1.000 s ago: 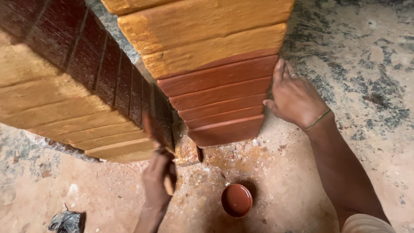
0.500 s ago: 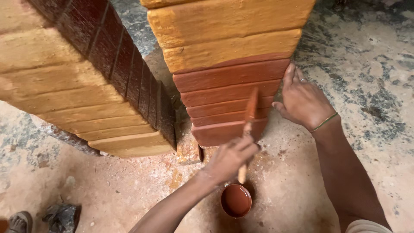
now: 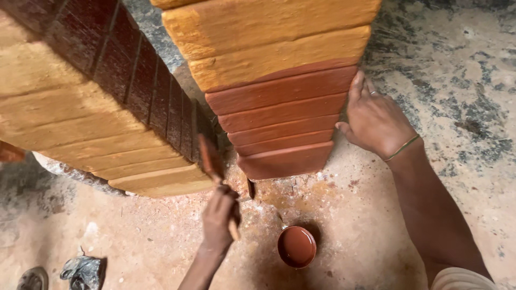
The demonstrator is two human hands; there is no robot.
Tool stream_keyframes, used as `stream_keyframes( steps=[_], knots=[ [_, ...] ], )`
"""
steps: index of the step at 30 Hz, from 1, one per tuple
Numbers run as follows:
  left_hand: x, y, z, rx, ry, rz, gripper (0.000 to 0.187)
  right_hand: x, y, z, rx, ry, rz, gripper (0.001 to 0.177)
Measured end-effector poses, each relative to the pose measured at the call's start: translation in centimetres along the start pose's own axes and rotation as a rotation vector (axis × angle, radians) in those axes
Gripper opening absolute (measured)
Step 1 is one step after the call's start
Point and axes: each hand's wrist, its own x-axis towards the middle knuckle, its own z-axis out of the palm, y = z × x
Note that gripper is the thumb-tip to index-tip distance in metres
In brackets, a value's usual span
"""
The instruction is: The person paints the lower section of a wooden pillar with reddish-brown paint using a brush. They repeatedly dip the brush into a small container and apply paint to the grooved surface, working from the bottom upward along the pillar's side.
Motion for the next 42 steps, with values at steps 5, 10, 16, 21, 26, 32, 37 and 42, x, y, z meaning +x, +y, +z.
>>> stream_keyframes(
  steps=[5,10,16,21,26,32,37,42],
  knots=[
    [1.3,2.8,4.5,0.074,-0.259,0.264,0.019,0.3,0.0,0.4,-0.052,0.137,-0.059,0.11],
    [4.0,6.6,8.4,-0.085,-0.529,0.415,0.031,0.2,-0.2,0.2,-0.067,0.07,0.0,0.112],
    [4.1,5.1,8.3,-0.296,-0.4,0.195,0.013,0.0,-0.4,-0.1,-0.044,0.001,0.034,0.111],
    [0.9,-0.5,5.1,-0.175,-0.121,0.039,0.008,0.3,0.1,0.4,-0.007,0.052,-0.005,0.111],
    [-3.3,-3.4,3.2,-0.049,0.168,-0.105,0.01,0.5,0.4,1.3,-0.047,0.206,-0.093,0.11],
    [-3.4,-2.1,6.2,-0.126,-0.138,-0.207,0.007,0.5,0.1,1.3,-0.101,0.101,-0.031,0.11],
    [-0.9,1.6,10.7,-0.11,-0.292,0.155,0.019,0.2,-0.3,0.7,-0.072,0.094,-0.013,0.113],
    [-0.5,4.4,12.3,-0.286,-0.412,0.428,0.029,0.1,-0.7,0.1,-0.07,0.033,0.033,0.113]
  ],
)
